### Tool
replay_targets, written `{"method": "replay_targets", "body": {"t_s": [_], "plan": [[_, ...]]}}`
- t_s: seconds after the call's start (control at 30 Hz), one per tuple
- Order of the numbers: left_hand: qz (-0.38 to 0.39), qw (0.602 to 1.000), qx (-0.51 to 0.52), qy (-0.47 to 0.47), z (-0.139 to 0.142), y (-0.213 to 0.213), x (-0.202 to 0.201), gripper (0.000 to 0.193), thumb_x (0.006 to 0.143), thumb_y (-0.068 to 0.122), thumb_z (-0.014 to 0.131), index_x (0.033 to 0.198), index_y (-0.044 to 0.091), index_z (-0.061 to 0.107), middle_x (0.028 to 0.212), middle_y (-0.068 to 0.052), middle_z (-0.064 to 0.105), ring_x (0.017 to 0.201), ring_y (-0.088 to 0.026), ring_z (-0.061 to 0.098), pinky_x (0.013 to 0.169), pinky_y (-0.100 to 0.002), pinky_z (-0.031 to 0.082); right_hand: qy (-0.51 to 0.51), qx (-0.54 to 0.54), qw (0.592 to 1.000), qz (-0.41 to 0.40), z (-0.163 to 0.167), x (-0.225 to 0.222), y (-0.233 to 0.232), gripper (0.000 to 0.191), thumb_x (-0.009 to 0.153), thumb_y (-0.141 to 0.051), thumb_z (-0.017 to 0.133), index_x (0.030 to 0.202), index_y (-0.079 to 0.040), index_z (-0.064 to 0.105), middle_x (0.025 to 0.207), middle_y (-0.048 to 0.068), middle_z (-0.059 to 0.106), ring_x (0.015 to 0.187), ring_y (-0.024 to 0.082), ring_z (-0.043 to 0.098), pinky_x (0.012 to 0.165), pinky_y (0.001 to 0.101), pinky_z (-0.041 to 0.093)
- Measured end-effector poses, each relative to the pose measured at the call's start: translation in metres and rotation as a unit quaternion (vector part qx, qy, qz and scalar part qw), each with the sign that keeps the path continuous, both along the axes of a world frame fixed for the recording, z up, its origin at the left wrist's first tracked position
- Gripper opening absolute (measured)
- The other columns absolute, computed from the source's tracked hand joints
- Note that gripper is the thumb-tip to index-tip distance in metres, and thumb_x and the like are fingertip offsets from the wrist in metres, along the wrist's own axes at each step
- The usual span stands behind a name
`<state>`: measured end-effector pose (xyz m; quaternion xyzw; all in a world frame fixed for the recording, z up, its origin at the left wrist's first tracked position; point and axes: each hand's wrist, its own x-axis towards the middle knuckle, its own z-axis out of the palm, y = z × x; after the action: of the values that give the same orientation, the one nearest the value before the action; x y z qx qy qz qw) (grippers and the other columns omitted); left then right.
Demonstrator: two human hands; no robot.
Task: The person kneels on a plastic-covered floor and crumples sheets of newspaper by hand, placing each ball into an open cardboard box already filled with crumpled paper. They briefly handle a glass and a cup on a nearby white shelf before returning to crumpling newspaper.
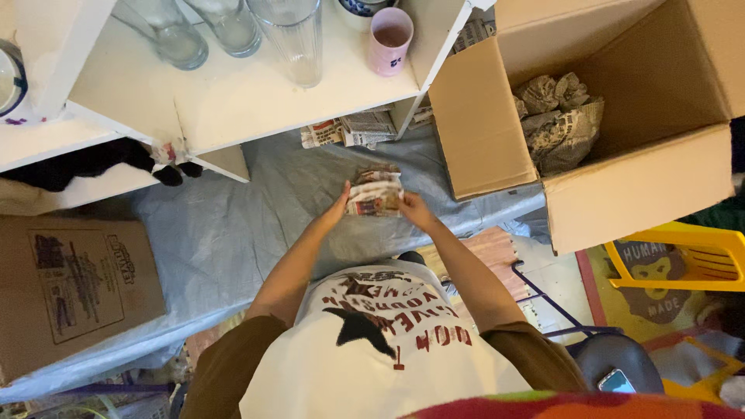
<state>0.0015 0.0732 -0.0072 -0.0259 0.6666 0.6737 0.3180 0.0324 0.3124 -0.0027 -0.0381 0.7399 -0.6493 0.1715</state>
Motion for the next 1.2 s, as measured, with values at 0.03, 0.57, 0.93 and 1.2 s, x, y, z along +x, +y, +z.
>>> {"method": "replay_targets", "body": {"t_s": [0.03, 0.57, 0.93, 1.2], "plan": [[0.028, 1.000, 0.007, 0.006, 0.000, 0.000, 0.002, 0.090, 0.107, 0.076, 0.035, 0.167, 0.010, 0.021, 0.166, -0.010, 0.027, 0.150, -0.023, 0.026, 0.120, -0.042, 0.024, 0.010, -0.026, 0.999, -0.023, 0.003, -0.007, -0.005, 0.020, 0.106, -0.021, 0.064, 0.105, -0.003, 0.073, 0.094, 0.005, 0.072, 0.084, 0.008, 0.063, 0.074, 0.0287, 0.053], [0.169, 0.910, -0.332, 0.181, -0.010, 0.024, 0.012, 0.037, 0.093, 0.031, 0.069, 0.116, 0.001, 0.064, 0.101, -0.023, 0.073, 0.095, -0.042, 0.070, 0.079, -0.050, 0.055, 0.148, 0.306, 0.882, -0.328, -0.002, -0.009, -0.055, 0.050, 0.077, -0.021, 0.088, 0.111, 0.007, 0.064, 0.100, 0.024, 0.072, 0.086, 0.034, 0.070, 0.073, 0.0482, 0.058], [0.005, 0.723, -0.384, 0.574, 0.052, 0.027, -0.058, 0.047, 0.101, 0.027, 0.060, 0.141, 0.005, 0.048, 0.153, -0.013, 0.047, 0.146, -0.033, 0.045, 0.122, -0.056, 0.036, -0.214, -0.111, 0.943, -0.231, -0.018, 0.025, -0.003, 0.049, 0.086, -0.012, 0.071, 0.130, 0.003, 0.056, 0.118, 0.013, 0.072, 0.103, 0.023, 0.072, 0.088, 0.0368, 0.060], [-0.086, 0.785, -0.499, 0.356, 0.060, 0.023, -0.148, 0.050, 0.103, 0.044, 0.059, 0.144, 0.016, 0.056, 0.146, -0.014, 0.060, 0.136, -0.037, 0.055, 0.116, -0.053, 0.044, 0.147, 0.044, 0.968, -0.197, 0.013, 0.023, -0.021, 0.036, 0.092, -0.004, 0.067, 0.125, 0.000, 0.054, 0.118, 0.015, 0.070, 0.106, 0.028, 0.069, 0.093, 0.0346, 0.055]]}}
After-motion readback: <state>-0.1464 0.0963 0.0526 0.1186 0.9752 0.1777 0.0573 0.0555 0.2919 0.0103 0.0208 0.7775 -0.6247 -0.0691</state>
